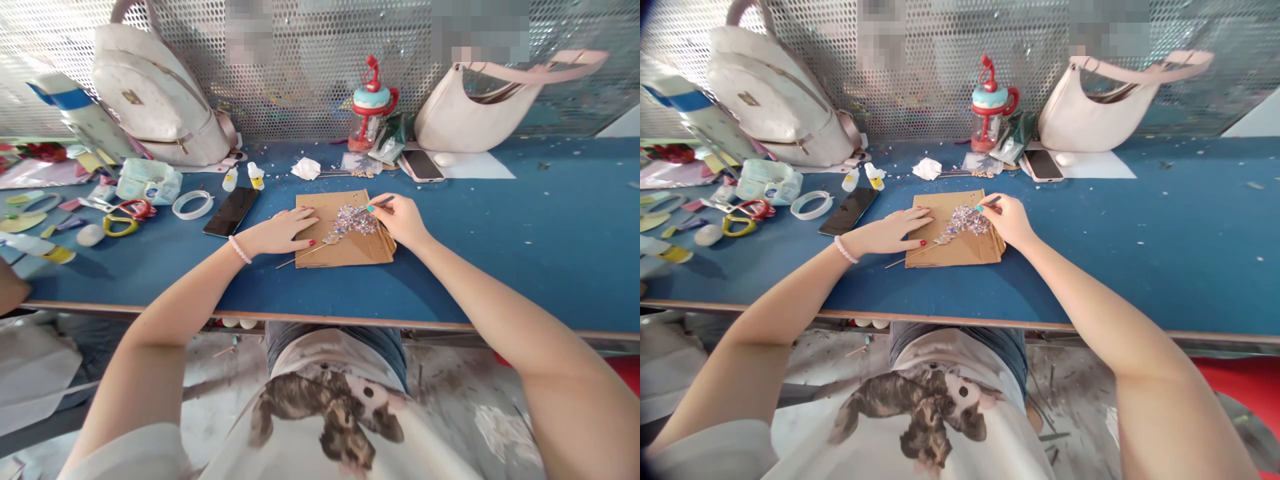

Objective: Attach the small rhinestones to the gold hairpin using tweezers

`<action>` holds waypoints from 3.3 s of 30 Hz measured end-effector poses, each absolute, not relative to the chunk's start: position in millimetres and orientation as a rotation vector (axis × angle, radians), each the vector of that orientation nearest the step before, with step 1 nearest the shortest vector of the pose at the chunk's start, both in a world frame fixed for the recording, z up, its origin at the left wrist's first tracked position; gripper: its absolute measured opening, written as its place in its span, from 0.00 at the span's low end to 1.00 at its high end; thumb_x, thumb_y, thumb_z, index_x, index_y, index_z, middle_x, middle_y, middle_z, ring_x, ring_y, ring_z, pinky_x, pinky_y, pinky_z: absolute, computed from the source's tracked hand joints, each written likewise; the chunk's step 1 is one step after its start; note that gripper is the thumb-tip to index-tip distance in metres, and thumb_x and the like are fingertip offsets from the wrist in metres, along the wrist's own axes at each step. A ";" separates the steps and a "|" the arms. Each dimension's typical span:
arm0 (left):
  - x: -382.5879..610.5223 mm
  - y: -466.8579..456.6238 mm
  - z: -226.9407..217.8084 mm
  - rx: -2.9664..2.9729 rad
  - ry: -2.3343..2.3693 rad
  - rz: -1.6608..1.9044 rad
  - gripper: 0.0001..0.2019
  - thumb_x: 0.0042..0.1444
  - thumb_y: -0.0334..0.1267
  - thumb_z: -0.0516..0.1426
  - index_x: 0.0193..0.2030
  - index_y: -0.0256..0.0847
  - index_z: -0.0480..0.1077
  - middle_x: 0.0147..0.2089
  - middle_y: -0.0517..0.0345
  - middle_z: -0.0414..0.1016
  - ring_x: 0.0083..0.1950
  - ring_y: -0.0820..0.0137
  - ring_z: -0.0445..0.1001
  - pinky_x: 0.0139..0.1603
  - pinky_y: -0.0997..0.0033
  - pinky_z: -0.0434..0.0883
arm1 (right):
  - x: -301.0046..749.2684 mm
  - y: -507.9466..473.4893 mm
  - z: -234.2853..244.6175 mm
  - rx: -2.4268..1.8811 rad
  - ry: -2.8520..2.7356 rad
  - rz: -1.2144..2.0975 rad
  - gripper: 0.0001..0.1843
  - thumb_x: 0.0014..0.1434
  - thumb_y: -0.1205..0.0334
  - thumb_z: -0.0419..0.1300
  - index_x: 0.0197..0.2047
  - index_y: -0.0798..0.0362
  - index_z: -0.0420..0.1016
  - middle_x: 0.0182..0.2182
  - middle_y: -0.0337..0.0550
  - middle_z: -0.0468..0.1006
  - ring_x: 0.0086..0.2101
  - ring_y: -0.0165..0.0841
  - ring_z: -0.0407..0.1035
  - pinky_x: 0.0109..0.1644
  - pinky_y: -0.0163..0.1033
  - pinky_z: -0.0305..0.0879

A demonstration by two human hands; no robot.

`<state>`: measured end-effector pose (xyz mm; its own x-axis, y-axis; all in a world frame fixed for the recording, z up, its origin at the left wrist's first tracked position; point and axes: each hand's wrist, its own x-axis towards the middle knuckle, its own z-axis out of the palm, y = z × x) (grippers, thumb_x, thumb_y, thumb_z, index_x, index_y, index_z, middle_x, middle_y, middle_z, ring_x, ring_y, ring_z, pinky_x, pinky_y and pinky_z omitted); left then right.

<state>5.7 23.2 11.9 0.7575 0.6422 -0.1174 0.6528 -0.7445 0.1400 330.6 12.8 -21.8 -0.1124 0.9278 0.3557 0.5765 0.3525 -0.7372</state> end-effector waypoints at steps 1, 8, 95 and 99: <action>5.5 23.0 12.0 2.780 1.029 -0.095 0.35 0.71 0.58 0.46 0.78 0.43 0.48 0.82 0.46 0.39 0.82 0.53 0.42 0.80 0.45 0.45 | 329.7 11.0 -19.9 -1.327 -1.808 0.540 0.17 0.68 0.52 0.61 0.54 0.54 0.75 0.50 0.47 0.78 0.46 0.35 0.75 0.51 0.48 0.77; 5.0 20.9 14.8 2.768 1.005 -0.117 0.37 0.70 0.59 0.47 0.79 0.45 0.46 0.82 0.47 0.38 0.82 0.54 0.43 0.79 0.43 0.45 | 322.5 -2.5 -7.9 -1.320 -1.852 0.517 0.15 0.68 0.51 0.61 0.46 0.55 0.76 0.43 0.44 0.80 0.40 0.32 0.75 0.48 0.45 0.76; 1.2 26.1 13.6 2.882 0.857 0.006 0.33 0.71 0.56 0.50 0.75 0.39 0.54 0.80 0.41 0.48 0.80 0.52 0.49 0.78 0.50 0.53 | 328.4 -16.2 3.2 -1.228 -2.060 0.401 0.15 0.62 0.48 0.60 0.41 0.49 0.82 0.40 0.48 0.86 0.38 0.40 0.79 0.40 0.44 0.72; 1.7 25.3 13.6 2.883 0.855 0.003 0.33 0.71 0.55 0.49 0.76 0.38 0.54 0.80 0.41 0.48 0.80 0.52 0.48 0.79 0.51 0.52 | 330.7 -12.2 -0.4 -1.263 -2.006 0.382 0.18 0.63 0.43 0.61 0.41 0.49 0.81 0.39 0.47 0.85 0.37 0.40 0.78 0.42 0.45 0.73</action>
